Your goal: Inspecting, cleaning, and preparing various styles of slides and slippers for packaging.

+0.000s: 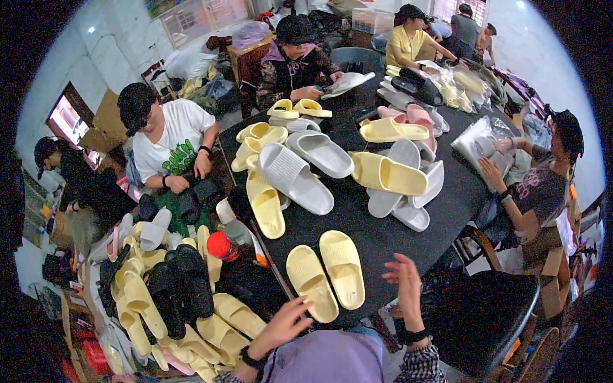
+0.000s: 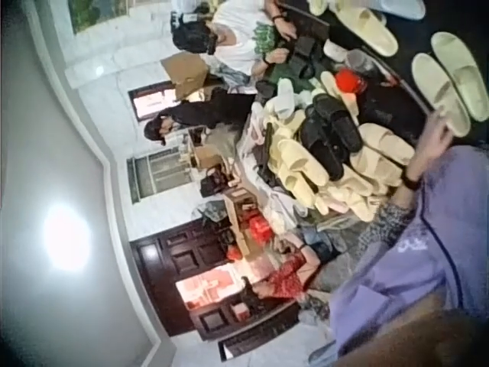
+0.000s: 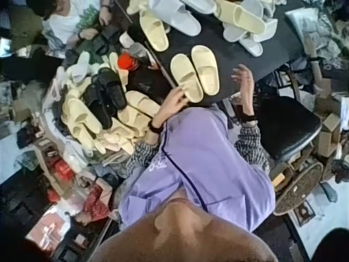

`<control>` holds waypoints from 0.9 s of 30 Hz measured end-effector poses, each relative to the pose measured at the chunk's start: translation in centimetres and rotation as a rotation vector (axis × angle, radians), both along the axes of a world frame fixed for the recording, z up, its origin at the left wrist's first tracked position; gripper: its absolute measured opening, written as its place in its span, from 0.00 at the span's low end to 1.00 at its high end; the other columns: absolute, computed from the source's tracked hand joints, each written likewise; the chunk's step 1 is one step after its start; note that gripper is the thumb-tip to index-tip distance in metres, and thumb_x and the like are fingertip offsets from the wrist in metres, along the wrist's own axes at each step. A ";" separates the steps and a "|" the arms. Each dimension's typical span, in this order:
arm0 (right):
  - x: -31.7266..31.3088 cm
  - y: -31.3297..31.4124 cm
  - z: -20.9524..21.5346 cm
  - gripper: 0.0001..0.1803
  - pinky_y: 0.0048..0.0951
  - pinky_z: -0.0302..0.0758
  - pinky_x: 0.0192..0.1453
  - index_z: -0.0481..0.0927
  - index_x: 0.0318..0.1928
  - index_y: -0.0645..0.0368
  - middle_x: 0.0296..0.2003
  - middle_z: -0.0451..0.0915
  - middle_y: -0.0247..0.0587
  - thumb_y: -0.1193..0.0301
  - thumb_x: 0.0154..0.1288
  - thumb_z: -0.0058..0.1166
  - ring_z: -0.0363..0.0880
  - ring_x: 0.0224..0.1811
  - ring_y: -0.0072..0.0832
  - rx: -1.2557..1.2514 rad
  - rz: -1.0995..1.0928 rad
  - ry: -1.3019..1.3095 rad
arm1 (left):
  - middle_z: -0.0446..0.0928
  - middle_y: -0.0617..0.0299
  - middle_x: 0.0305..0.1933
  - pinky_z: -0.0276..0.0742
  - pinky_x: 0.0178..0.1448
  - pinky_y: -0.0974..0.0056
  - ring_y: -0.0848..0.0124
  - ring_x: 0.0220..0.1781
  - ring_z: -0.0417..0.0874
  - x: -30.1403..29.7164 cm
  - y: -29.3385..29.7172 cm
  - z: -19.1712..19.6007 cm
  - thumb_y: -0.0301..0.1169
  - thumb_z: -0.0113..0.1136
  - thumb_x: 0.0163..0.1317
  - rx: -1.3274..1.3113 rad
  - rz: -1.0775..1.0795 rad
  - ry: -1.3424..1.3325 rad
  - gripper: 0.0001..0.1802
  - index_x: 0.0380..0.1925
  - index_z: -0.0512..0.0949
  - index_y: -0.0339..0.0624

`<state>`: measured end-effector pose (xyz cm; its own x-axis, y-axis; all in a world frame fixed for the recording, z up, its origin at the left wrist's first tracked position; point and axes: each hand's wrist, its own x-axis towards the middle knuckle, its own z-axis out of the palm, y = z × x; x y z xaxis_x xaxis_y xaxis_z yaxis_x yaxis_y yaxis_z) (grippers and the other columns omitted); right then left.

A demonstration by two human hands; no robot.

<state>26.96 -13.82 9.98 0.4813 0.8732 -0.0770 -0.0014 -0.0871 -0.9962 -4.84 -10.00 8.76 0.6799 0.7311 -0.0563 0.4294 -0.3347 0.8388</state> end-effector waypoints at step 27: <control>8.7 -17.9 -26.6 0.13 0.42 0.80 0.48 0.73 0.47 0.61 0.39 0.80 0.47 0.65 0.68 0.47 0.81 0.41 0.40 -0.206 -0.458 0.862 | 0.66 0.47 0.49 0.66 0.60 0.53 0.51 0.54 0.68 6.9 0.3 -6.1 0.39 0.62 0.54 0.486 0.209 0.330 0.37 0.61 0.63 0.33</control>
<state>35.66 -31.76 -16.58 0.4767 0.5478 -0.6875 -0.7934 -0.0685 -0.6048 2.06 -9.73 2.71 0.5233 0.8416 0.1335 0.7378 -0.5259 0.4233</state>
